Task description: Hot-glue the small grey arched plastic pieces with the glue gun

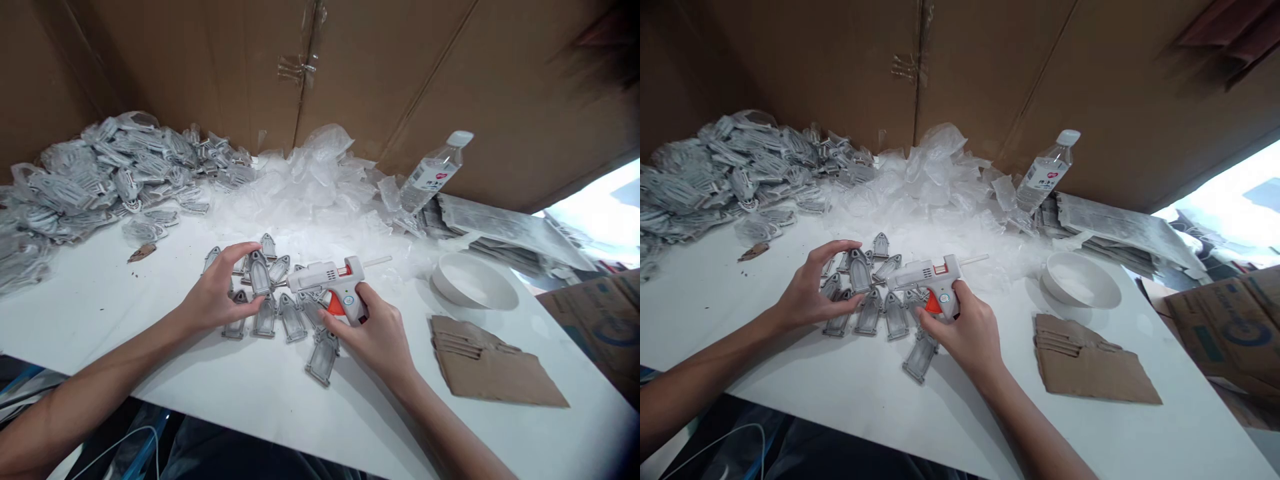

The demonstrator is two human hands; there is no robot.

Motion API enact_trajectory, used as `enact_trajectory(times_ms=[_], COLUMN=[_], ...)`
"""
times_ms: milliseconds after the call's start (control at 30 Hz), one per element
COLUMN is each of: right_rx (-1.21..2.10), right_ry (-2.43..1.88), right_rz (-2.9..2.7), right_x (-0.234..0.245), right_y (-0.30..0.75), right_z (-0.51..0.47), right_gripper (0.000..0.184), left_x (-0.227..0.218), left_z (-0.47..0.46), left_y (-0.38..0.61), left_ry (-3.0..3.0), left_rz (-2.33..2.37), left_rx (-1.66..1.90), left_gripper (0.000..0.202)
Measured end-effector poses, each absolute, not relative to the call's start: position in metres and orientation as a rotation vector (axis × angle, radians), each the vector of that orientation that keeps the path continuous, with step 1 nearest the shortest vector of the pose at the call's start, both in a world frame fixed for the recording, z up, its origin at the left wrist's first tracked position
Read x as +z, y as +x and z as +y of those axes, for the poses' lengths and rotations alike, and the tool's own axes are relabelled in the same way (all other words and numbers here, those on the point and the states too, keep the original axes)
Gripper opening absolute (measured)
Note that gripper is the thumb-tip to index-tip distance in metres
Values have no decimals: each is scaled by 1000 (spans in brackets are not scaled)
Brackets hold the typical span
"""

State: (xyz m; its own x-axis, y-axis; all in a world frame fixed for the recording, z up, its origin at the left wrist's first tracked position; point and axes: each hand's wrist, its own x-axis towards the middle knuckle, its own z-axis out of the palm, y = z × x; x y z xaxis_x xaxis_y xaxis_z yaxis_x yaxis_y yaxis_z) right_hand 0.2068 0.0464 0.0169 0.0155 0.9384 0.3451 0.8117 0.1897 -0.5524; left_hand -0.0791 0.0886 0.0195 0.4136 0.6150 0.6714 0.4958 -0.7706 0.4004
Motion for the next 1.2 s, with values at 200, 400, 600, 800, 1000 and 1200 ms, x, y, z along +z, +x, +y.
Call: enact_trajectory(times_ms=[200, 400, 600, 800, 1000, 1200], right_rx=[230, 247, 273, 319, 382, 428], right_ry=[-1613, -1614, -1620, -1623, -1648, -1635], right_rz=[-1823, -1821, -1818, -1765, -1708, -1681], right_x=[16, 19, 22, 26, 26, 29], right_y=[207, 205, 204, 204, 205, 204], right_z=[48, 47, 46, 46, 47, 46], right_gripper=[49, 49, 48, 44, 29, 43], left_x=[22, 20, 19, 19, 17, 18], left_z=[88, 88, 89, 83, 81, 81], left_y=[-80, -80, -80, -76, -74, -74], left_ry=[2517, 2485, 2431, 2305, 2174, 2126], left_rz=[1079, 1102, 1083, 1044, 984, 971], left_rx=[1319, 1326, 1282, 1060, 1012, 1020], left_gripper=[85, 86, 87, 100, 104, 103])
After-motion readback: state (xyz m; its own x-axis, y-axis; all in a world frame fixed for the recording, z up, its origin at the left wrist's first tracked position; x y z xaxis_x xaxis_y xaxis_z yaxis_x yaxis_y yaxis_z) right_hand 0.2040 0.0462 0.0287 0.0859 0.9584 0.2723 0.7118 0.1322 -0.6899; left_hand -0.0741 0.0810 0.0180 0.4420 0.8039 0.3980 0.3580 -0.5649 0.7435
